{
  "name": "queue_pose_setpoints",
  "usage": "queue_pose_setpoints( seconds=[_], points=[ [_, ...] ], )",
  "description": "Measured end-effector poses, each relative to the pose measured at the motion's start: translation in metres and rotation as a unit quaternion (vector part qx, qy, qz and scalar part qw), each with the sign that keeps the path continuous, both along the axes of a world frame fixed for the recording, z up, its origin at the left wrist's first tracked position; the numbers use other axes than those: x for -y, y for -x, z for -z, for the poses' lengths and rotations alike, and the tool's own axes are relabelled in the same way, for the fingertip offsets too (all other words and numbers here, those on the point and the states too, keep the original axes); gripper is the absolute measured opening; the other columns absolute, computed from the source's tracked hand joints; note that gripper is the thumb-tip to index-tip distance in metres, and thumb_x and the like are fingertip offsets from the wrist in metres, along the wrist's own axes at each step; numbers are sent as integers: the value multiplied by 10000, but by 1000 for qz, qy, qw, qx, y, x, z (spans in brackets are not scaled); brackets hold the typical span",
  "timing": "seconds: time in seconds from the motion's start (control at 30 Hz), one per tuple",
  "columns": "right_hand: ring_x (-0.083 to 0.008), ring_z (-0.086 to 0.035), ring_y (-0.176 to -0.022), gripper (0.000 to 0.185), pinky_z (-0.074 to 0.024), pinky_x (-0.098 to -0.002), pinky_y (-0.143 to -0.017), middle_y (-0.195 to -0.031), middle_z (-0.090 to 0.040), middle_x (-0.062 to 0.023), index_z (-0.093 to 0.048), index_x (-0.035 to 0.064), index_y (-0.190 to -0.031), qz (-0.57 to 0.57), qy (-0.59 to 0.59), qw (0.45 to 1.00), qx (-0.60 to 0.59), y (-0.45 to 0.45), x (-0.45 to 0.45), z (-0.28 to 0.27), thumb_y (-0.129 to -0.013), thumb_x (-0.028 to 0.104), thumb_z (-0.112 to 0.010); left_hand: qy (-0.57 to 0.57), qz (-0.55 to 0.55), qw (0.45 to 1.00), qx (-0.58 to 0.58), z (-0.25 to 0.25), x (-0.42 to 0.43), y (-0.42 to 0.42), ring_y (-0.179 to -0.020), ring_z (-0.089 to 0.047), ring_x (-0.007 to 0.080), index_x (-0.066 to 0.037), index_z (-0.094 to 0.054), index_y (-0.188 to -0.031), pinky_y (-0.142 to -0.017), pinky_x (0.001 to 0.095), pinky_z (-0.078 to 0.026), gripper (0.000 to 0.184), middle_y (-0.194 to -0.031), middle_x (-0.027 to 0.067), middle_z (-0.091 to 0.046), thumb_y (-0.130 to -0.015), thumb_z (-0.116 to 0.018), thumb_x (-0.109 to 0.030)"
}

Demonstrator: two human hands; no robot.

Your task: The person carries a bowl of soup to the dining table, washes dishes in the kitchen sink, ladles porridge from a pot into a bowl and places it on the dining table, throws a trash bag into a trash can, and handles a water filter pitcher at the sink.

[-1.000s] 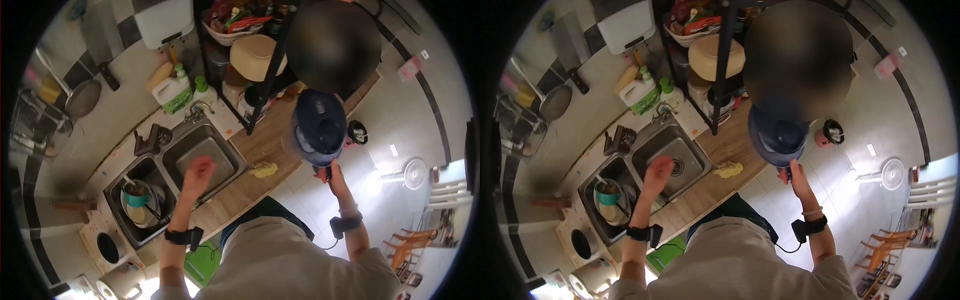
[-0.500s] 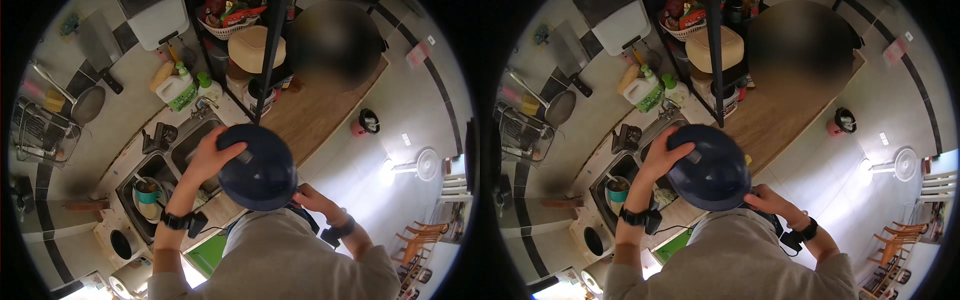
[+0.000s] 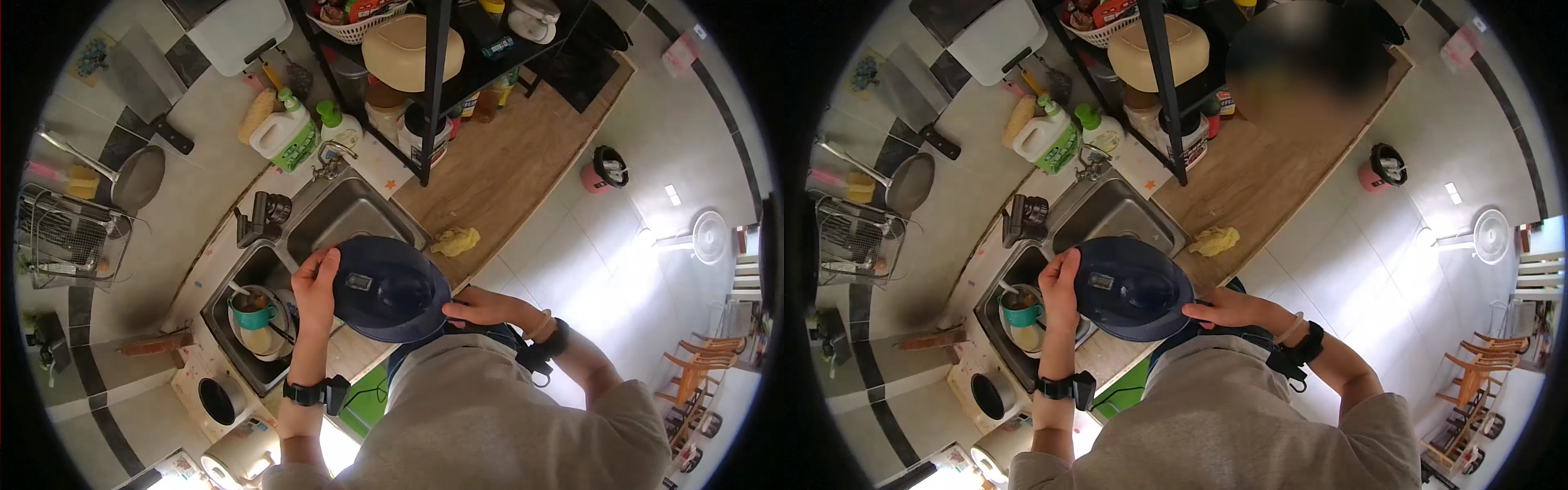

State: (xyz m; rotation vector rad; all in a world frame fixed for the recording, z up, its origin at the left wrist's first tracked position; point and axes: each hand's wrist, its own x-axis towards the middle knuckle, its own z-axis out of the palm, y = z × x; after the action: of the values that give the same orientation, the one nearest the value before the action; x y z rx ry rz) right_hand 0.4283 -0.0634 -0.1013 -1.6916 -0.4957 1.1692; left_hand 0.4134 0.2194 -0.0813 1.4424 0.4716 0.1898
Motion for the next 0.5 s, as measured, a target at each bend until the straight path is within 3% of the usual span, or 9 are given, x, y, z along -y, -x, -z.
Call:
queue_pose_setpoints(
  seconds=[0.07, 0.13, 0.2, 0.27, 0.3, 0.4, 0.43, 0.5],
  points=[
    [-187, -597, -774, 497, -454, -317, -712, -788, -641, -109, -629, 0, -953, 22, 3, 998, 60, 2, -2, -15, -925, 459, -438, 48, 11, 999, -21, -2, -7, 3, -687, -513, 48, -4, -632, -838, -631, 201, -421, 202, -759, -22, -604, -870, -625, -204],
    [-247, -576, -889, 529, -443, -358, -799, -1002, -599, -167, -527, 21, -1147, -1, 87, 993, 82, -5, 0, -7, -890, 483, -501, 96, 6, 994, -46, -9, -12, 5, -672, -519, 58, -17, -634, -823, -630, 204, -429, 199, -759, -17, -607, -866, -629, -211],
    [-289, -536, -1011, 599, -413, -377, -884, -1156, -543, -208, -448, 30, -1270, 73, 50, 982, 169, -6, -6, -6, -859, 450, -569, 145, -11, 987, -72, -18, -9, 3, -654, -525, 71, -31, -635, -812, -624, 208, -434, 199, -763, -11, -608, -862, -633, -223],
    [-311, -478, -1139, 642, -364, -373, -966, -1250, -472, -235, -393, 29, -1324, 238, -108, 915, 307, -3, -24, -13, -833, 360, -642, 145, -21, 986, -79, -15, -8, 3, -677, -538, 80, -27, -635, -826, -654, 209, -434, 210, -773, 1, -611, -858, -636, -235],
    [-324, -458, -1164, 644, -359, -372, -975, -1270, -453, -234, -389, 27, -1327, 234, -123, 909, 322, -5, -34, -17, -819, 316, -660, 145, -27, 986, -82, -11, -7, 3, -689, -545, 84, -25, -636, -832, -669, 210, -434, 217, -777, 6, -612, -856, -638, -240],
    [-353, -425, -1204, 653, -353, -372, -989, -1306, -421, -228, -382, 20, -1329, 212, -144, 900, 353, -8, -56, -22, -789, 213, -694, 74, -12, 996, -41, 1, -2, 8, -833, -559, 113, -15, -622, -841, -766, 228, -422, 235, -895, 57, -613, -844, -650, -248],
    [-354, -434, -1196, 645, -358, -374, -986, -1304, -428, -224, -384, 16, -1326, 198, -133, 903, 356, -6, -61, -20, -789, 198, -691, 3, 2, 1000, -16, 17, -7, 10, -1008, -522, 153, -10, -591, -939, -878, 260, -386, 253, -1051, 100, -578, -856, -633, -245],
    [-354, -451, -1180, 622, -369, -374, -979, -1297, -442, -215, -392, 8, -1317, 192, -119, 906, 358, -5, -66, -16, -792, 174, -682, -59, -30, 997, 32, 15, 0, 10, -1063, -497, 170, -15, -563, -999, -913, 281, -372, 266, -1117, 108, -545, -873, -609, -244]
  ],
)
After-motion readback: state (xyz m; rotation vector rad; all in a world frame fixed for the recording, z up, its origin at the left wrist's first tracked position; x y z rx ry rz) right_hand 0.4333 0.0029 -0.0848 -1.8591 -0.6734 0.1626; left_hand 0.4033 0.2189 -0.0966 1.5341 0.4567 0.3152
